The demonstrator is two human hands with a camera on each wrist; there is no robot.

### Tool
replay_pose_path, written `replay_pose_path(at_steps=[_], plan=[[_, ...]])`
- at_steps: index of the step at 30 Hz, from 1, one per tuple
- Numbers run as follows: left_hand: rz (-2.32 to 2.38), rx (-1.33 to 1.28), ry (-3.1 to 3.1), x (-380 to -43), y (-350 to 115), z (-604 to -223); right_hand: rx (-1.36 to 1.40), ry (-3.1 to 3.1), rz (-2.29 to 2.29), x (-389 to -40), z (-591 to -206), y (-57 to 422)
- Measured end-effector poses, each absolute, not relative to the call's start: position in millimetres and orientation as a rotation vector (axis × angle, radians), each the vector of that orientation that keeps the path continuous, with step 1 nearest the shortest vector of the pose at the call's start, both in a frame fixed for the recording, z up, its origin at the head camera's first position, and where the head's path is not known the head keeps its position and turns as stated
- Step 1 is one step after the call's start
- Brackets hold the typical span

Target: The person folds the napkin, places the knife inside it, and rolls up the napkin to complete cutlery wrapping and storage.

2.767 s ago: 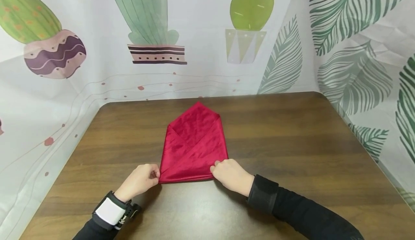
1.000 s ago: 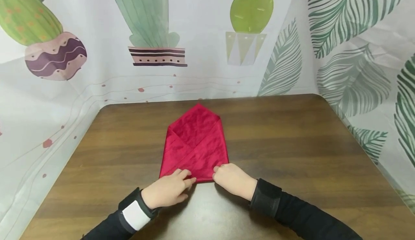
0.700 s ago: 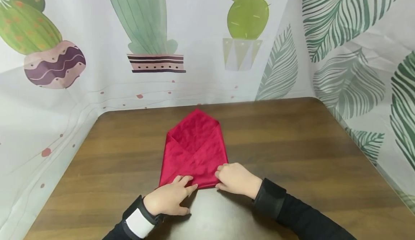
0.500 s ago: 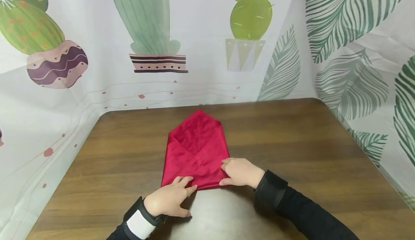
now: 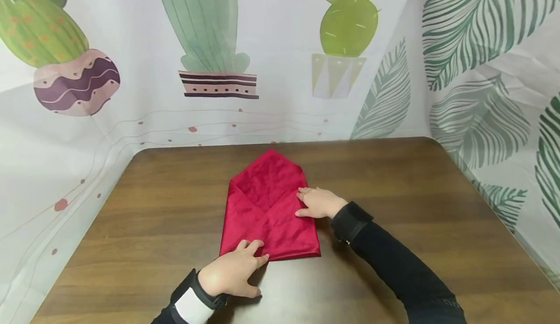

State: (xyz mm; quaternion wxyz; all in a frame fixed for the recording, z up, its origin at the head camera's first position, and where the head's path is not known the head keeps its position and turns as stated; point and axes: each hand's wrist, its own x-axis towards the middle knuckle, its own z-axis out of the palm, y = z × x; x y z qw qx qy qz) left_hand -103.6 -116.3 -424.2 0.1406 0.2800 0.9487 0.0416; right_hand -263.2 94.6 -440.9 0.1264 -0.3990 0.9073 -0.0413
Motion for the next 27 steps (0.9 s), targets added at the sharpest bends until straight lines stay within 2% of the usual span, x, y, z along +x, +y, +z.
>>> replay_pose_path(at_steps=[14, 27], plan=[[0.174, 0.795, 2.721, -104, -120, -425, -1.344, 2.774, -0.253, -318, -446, 86], [0.137, 0.783, 2.725, -104, -121, -425, -1.149, 2.563, -0.619, -366, -443, 91]])
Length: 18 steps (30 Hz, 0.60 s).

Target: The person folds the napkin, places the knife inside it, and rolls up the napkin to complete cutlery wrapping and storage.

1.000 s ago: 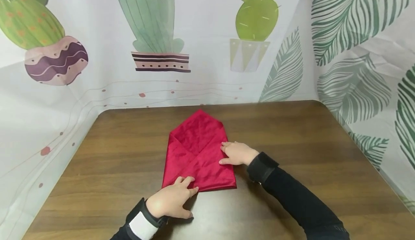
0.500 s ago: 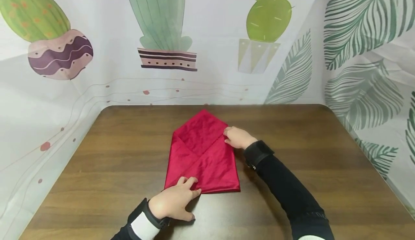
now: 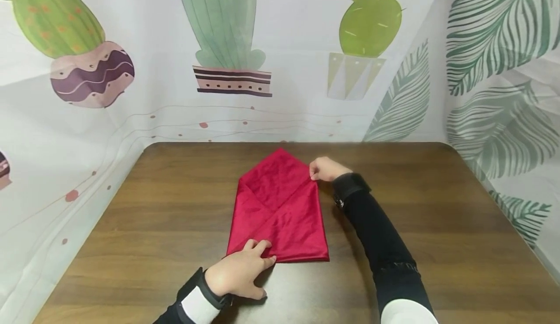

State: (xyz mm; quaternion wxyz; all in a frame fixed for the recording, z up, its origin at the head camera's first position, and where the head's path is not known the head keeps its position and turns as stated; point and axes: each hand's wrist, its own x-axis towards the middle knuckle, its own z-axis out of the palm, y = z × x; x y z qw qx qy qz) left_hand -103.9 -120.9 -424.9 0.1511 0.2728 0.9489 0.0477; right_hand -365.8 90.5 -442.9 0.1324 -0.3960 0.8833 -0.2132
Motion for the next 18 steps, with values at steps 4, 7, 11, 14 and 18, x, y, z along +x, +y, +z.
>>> replay_pose_path(at_steps=[4, 7, 11, 14, 18], plan=[[0.118, 0.797, 2.738, -104, -121, -424, -1.149, 2.513, -0.510, -373, -441, 86], [0.097, 0.806, 2.741, -103, -121, -424, -1.200, 2.481, -0.421, -374, -438, 82], [0.063, 0.824, 2.758, -102, -122, -424, -1.226, 2.477, -0.344, -373, -435, 77], [0.070, 0.834, 2.772, -102, -122, -424, -1.203, 2.491, -0.323, -371, -435, 75], [0.103, 0.803, 2.784, -103, -125, -424, -1.165, 2.520, -0.341, -367, -437, 75]])
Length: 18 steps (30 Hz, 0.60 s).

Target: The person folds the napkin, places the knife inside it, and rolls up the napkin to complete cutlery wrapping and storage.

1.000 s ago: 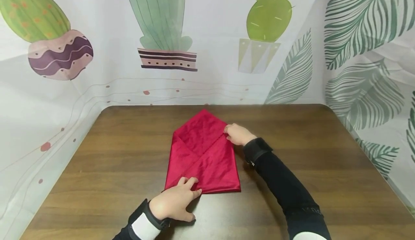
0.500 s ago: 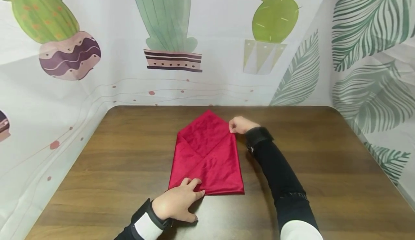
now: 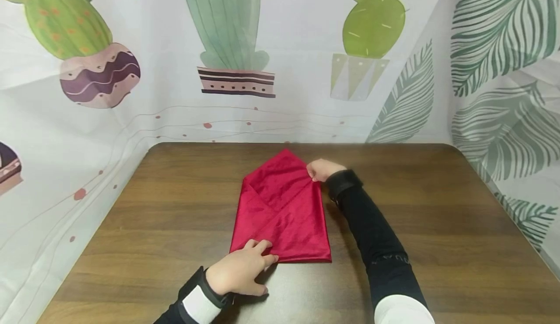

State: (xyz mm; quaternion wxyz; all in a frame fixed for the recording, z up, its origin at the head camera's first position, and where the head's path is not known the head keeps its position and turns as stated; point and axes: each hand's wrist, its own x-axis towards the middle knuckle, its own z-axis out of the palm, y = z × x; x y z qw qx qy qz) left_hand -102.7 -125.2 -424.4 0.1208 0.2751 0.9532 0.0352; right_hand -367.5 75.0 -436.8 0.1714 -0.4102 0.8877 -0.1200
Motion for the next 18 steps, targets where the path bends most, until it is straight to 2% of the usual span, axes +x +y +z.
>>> replay_pose_path(at_steps=[5, 9, 18], plan=[[0.079, 0.736, 2.833, -104, -128, -423, -1.193, 2.651, -0.356, -361, -440, 79], [0.045, 0.748, 2.863, -105, -127, -421, -1.317, 2.858, -0.301, -342, -443, 82], [-0.001, 0.848, 2.975, -106, -130, -424, -1.796, 2.886, -0.236, -233, -440, 80]])
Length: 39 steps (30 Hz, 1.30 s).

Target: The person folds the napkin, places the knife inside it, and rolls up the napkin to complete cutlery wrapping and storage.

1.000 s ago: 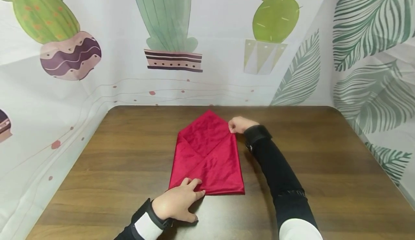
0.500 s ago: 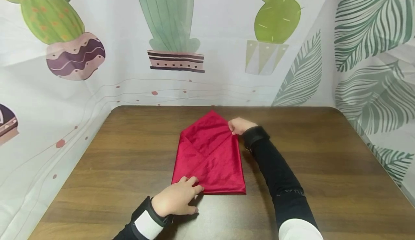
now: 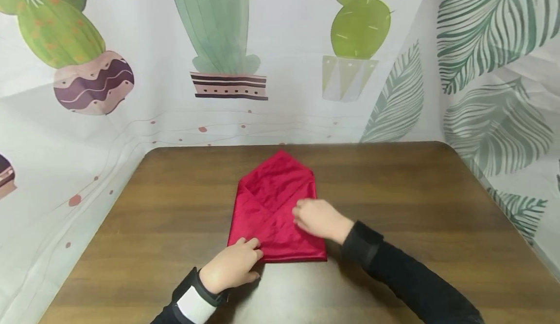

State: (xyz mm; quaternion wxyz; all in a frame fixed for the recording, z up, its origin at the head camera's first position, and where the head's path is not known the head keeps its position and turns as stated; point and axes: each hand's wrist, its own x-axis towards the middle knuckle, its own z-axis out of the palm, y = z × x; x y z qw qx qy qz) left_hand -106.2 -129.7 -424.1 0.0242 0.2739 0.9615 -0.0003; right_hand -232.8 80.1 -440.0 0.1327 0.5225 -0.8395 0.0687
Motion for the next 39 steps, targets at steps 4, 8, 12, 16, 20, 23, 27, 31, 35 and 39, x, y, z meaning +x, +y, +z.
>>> replay_pose_path(at_steps=[4, 8, 12, 16, 20, 23, 27, 31, 35, 39], plan=[[-0.196, 0.979, 3.106, -106, -128, -432, 1.616, -2.361, 0.041, -190, -444, 86], [-0.477, 1.195, 3.167, -111, -125, -441, 1.611, -2.301, -0.152, -169, -448, 91], [-0.638, 1.372, 3.141, -116, -122, -444, 1.595, -2.234, -0.305, -160, -450, 89], [-0.723, 1.461, 3.118, -117, -119, -445, 1.578, -2.183, -0.421, -154, -452, 83], [-0.761, 1.480, 3.121, -117, -117, -449, 1.547, -2.177, -0.480, -150, -452, 77], [-0.763, 1.436, 3.151, -118, -116, -452, 1.528, -2.186, -0.507, -148, -452, 73], [-0.702, 1.330, 3.178, -119, -118, -454, 1.510, -2.191, -0.503, -148, -454, 68], [-0.635, 1.285, 3.189, -121, -121, -453, 1.522, -2.202, -0.476, -150, -455, 65], [-0.573, 1.290, 3.208, -121, -125, -451, 1.555, -2.226, -0.489, -151, -452, 66], [-0.572, 1.214, 3.226, -118, -132, -448, 1.555, -2.291, -0.485, -153, -447, 67]])
